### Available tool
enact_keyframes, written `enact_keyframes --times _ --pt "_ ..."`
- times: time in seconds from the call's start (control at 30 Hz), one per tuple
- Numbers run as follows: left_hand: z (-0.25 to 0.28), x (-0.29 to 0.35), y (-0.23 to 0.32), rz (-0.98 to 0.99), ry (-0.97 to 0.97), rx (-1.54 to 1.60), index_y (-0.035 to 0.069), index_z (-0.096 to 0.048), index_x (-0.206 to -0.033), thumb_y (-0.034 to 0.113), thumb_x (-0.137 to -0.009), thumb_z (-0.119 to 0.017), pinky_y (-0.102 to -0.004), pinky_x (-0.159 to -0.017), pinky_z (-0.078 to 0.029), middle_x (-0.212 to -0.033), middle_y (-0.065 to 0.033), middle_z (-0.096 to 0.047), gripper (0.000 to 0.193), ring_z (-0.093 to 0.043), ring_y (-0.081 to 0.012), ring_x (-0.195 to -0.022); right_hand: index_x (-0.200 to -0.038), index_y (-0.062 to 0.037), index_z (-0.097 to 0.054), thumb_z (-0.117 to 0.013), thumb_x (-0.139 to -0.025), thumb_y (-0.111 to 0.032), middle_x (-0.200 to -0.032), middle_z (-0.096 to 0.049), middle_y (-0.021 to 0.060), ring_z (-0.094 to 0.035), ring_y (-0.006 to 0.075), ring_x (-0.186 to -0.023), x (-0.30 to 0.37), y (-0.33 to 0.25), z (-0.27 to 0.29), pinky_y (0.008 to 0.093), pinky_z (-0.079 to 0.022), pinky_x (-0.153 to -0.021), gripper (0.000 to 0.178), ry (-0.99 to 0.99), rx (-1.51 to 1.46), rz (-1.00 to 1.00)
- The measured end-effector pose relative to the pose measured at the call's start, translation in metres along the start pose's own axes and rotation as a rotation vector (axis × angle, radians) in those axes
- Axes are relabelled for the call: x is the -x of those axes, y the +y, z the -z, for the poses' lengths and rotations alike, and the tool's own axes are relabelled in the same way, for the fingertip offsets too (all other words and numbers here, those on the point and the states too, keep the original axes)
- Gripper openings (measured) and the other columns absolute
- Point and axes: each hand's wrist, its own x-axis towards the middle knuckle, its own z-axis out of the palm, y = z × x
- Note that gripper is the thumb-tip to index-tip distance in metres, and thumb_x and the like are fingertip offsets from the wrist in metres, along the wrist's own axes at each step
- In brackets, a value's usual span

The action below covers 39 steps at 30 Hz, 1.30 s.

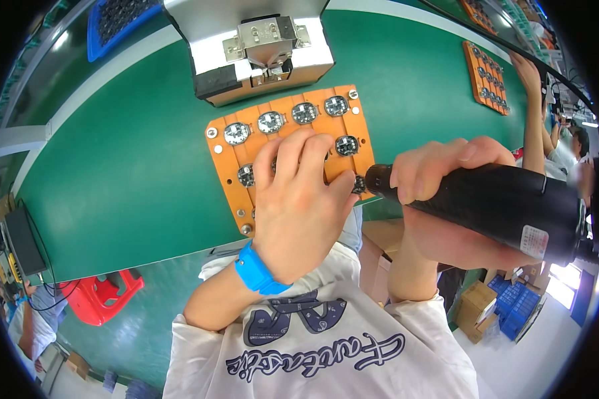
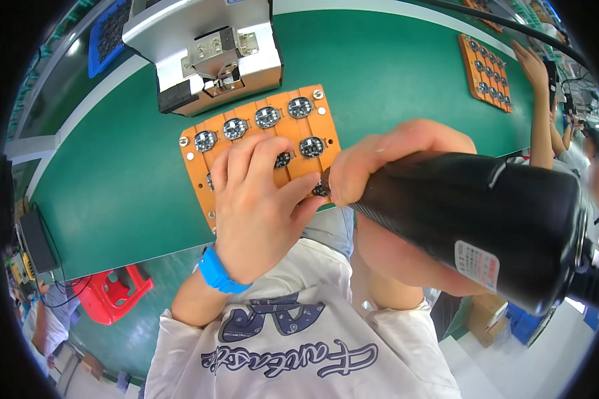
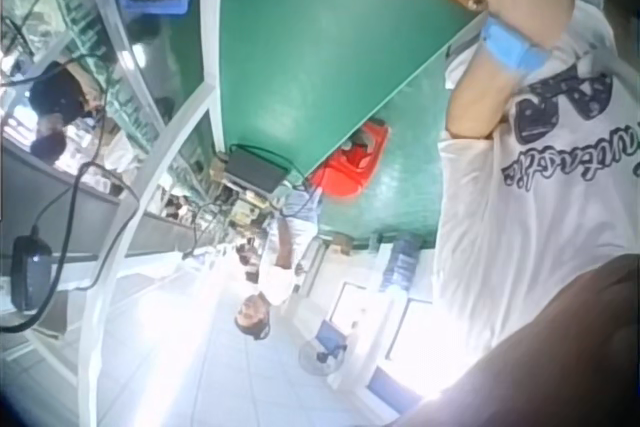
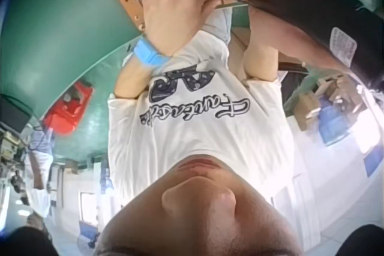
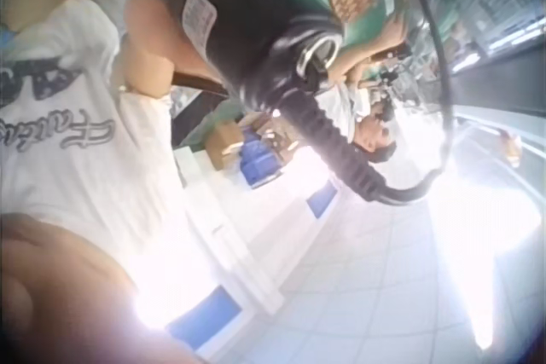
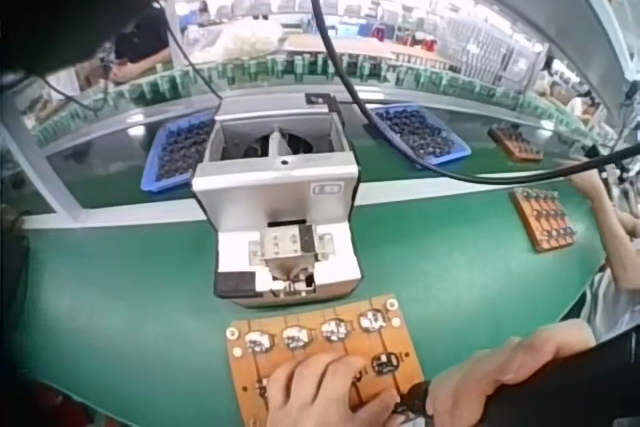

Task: Using an electric screwdriver to fasten components onto an electronic board at an assembly station.

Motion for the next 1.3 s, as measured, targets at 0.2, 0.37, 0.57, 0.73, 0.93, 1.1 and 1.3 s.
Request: enact_keyframes --times 0.2,0.37,0.57,0.73,0.93,1.1,1.3 --pt "0.0 -0.003 0.001 -0.004 -0.015 0.063 0.01 -0.079 -0.087 0.02 -0.071 -0.09 -0.0542 -0.115 -0.035 -0.128 -0.0095 -0.059 0.022 -0.05 -0.032 -0.135 -0.121 0.002 -0.057 -0.052 -0.079 -0.101 -0.078 -0.062 0.014 -0.06 0.0265 -0.062 0.001 -0.006 -0.007 0.0408 -0.05 -0.056 0.111 0.103 -0.046 -0.065" --pt "0.004 -0.004 -0.002 0.012 -0.034 0.028 0.017 -0.084 -0.093 0.023 -0.066 -0.093 -0.0525 -0.11 -0.038 -0.125 -0.0078 -0.061 0.028 -0.054 -0.0321 -0.13 -0.119 0.0006 -0.058 -0.047 -0.082 -0.101 -0.077 -0.061 0.0137 -0.059 0.0266 -0.06 0.004 0.001 -0.008 0.0418 -0.05 -0.057 0.108 0.103 0.01 -0.002" --pt "0.001 0.0 -0.002 -0.021 -0.016 0.089 0.015 -0.082 -0.09 0.023 -0.069 -0.092 -0.0527 -0.11 -0.039 -0.121 -0.0071 -0.061 0.025 -0.055 -0.0309 -0.129 -0.134 -0.003 -0.057 -0.048 -0.09 -0.092 -0.082 -0.06 0.0092 -0.059 0.0228 -0.062 -0.044 -0.045 -0.015 0.0411 -0.05 -0.059 0.099 -0.057 0.021 0.083" --pt "-0.002 0.003 -0.003 -0.008 -0.019 0.076 0.014 -0.08 -0.093 0.022 -0.07 -0.09 -0.0538 -0.112 -0.039 -0.125 -0.0088 -0.061 0.026 -0.054 -0.0322 -0.13 -0.156 -0.0007 -0.044 -0.037 -0.091 -0.094 -0.098 -0.059 0.01 -0.058 0.0232 -0.077 -0.116 -0.011 -0.034 0.044 -0.047 -0.074 0.114 -0.301 -0.138 0.123" --pt "0.008 0.005 0.002 0.015 -0.004 0.079 0.01 -0.075 -0.107 0.021 -0.074 -0.087 -0.0545 -0.113 -0.04 -0.13 -0.0118 -0.061 0.037 -0.053 -0.0346 -0.132 -0.153 0.0034 -0.046 -0.034 -0.083 -0.103 -0.099 -0.065 0.0145 -0.063 0.0263 -0.078 -0.151 0.019 -0.055 0.0445 -0.05 -0.074 0.128 -0.471 -0.064 0.045" --pt "0.017 0.012 -0.003 0.042 0.004 0.128 0.011 -0.073 -0.114 0.02 -0.074 -0.087 -0.0539 -0.109 -0.041 -0.131 -0.0115 -0.06 0.043 -0.054 -0.0356 -0.13 -0.151 0.0031 -0.048 -0.036 -0.082 -0.103 -0.098 -0.066 0.014 -0.062 0.026 -0.077 -0.161 0.033 -0.05 0.044 -0.049 -0.073 0.127 -0.547 -0.108 -0.046" --pt "0.024 0.014 -0.008 0.074 0.008 0.128 0.012 -0.073 -0.116 0.02 -0.073 -0.089 -0.0539 -0.105 -0.043 -0.132 -0.0113 -0.06 0.046 -0.055 -0.037 -0.129 -0.149 -0.0015 -0.05 -0.042 -0.083 -0.101 -0.093 -0.064 0.0087 -0.059 0.0229 -0.072 -0.114 0.011 -0.041 0.0437 -0.047 -0.07 0.12 -0.225 -0.168 -0.072"
